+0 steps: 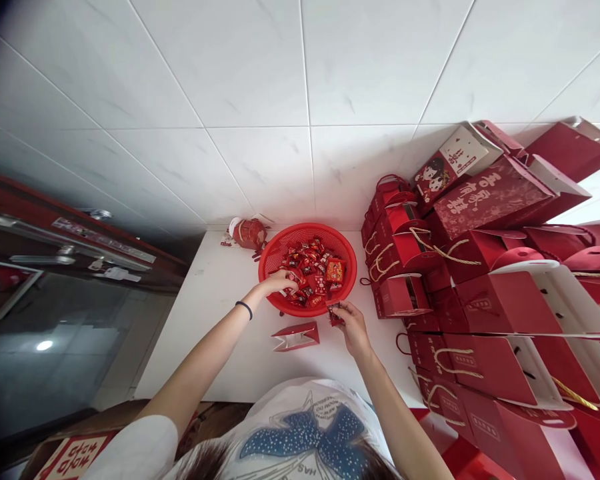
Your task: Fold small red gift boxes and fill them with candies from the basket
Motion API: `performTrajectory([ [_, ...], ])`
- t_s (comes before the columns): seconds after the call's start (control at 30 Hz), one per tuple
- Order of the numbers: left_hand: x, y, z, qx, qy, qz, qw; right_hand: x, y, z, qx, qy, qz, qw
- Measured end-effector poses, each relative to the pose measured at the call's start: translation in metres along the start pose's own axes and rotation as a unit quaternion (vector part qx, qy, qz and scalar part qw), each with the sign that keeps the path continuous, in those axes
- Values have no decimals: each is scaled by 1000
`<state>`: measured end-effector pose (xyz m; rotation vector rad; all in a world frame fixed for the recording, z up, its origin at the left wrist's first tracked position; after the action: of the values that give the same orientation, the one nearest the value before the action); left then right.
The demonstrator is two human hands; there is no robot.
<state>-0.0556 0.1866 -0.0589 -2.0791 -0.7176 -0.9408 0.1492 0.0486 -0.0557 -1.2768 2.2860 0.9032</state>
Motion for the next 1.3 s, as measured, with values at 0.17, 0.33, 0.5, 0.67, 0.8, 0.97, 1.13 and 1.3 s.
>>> performTrajectory([
  [0.17,10,28,13,-33,34,124,991,-2,-5,0,1,-9,5,1000],
  [0.33,19,76,25,-60,57,193,978,-2,-8,0,7,-12,11,1000],
  [0.5,26,93,33,-57,49,204,976,-6,-10,-3,15,-18,19,1000],
  [0.67,27,72,27,-54,29,144,988,-8,-15,-7,8,-16,30,999],
  [0.8,30,48,4,-40,22,61,997,-9,-9,-13,-12,-6,33,999],
  [0.97,40,18,-56,35,50,-172,983,-15,9,-23,-49,-27,15,998],
  [1.13,31,17,-141,67,67,-165,982,-20,24,-40,-74,-74,-30,994],
  [1.3,26,42,-187,128,151,-54,979,-15,38,-54,-99,-90,-71,988],
])
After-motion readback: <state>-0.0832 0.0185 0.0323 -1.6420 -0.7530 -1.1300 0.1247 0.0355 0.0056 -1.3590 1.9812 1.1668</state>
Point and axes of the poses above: each hand's wrist, its own z-axis towards the middle knuckle, its own y-axis out of the palm, x = y × z, the point moved 9 cm from there along z, towards the middle knuckle, and after that the axes turned 10 degrees about y, right-handed, at the moved point
